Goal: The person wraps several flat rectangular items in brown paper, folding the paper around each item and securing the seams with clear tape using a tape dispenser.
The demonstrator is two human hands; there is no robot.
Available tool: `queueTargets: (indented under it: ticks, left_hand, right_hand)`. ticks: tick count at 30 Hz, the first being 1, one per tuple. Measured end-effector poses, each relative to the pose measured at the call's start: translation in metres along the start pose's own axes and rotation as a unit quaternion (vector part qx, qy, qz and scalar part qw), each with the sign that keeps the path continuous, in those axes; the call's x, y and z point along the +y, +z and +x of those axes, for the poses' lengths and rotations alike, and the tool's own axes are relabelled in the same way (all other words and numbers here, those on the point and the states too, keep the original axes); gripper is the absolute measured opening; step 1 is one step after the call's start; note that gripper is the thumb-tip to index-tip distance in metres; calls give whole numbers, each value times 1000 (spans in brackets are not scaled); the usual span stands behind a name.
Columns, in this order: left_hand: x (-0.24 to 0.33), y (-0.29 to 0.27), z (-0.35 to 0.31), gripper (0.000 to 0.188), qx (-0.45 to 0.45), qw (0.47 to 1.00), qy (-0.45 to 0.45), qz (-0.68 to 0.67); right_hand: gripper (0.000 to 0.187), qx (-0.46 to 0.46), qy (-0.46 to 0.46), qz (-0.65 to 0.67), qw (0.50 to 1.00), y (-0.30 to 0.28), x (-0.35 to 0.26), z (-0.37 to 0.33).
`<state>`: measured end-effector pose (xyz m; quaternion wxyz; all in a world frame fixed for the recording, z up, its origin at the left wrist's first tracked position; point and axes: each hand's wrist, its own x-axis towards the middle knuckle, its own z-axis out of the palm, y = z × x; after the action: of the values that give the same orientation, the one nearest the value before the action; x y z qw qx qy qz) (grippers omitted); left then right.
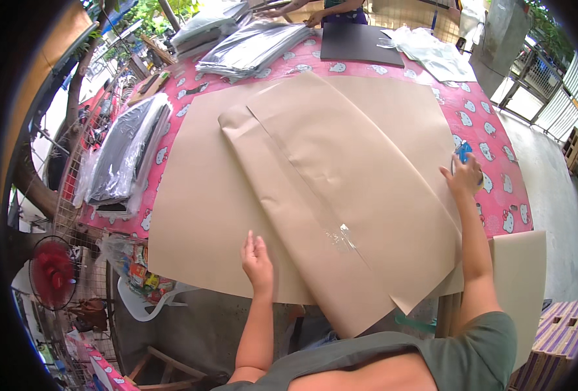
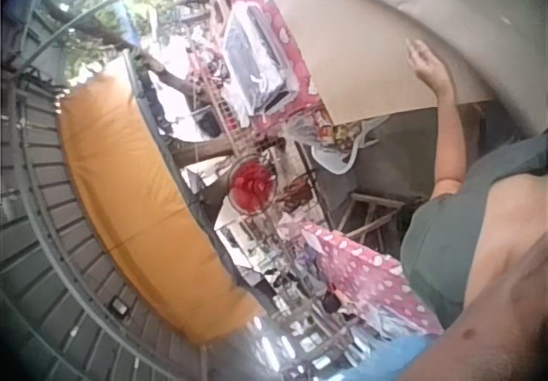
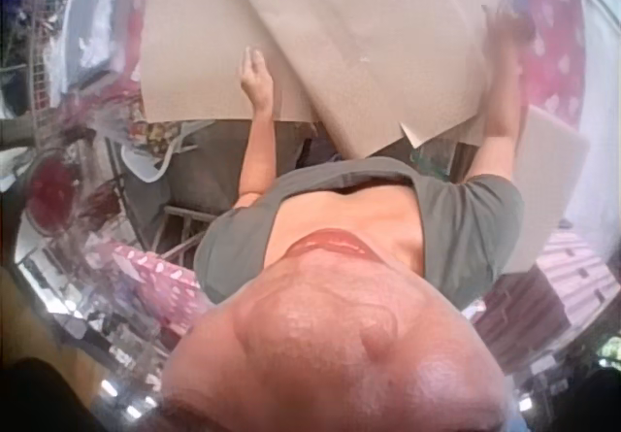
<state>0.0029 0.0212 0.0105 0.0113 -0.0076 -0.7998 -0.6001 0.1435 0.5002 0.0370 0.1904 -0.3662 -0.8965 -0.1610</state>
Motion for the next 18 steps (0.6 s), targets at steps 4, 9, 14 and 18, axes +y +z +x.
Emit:
queueTargets:
  ticks: [4, 9, 14, 18]
  left_hand:
    - [-42, 53, -11, 44, -25, 996, -55, -60]
    - [-7, 64, 1, 43, -14, 978, -126, -168]
    - [16, 0, 144, 41, -175, 971, -161, -17]
    - [-31, -11, 227, 42, -210, 964, -116, -114]
  right_hand:
    - [38, -271, 30, 507, 817, 69, -22, 16]
    - [42, -302, 141, 603, 725, 64, -34, -14]
    - [43, -229, 230, 593, 737, 8, -117, -74]
    - [42, -180, 242, 557, 773, -1, -175, -72]
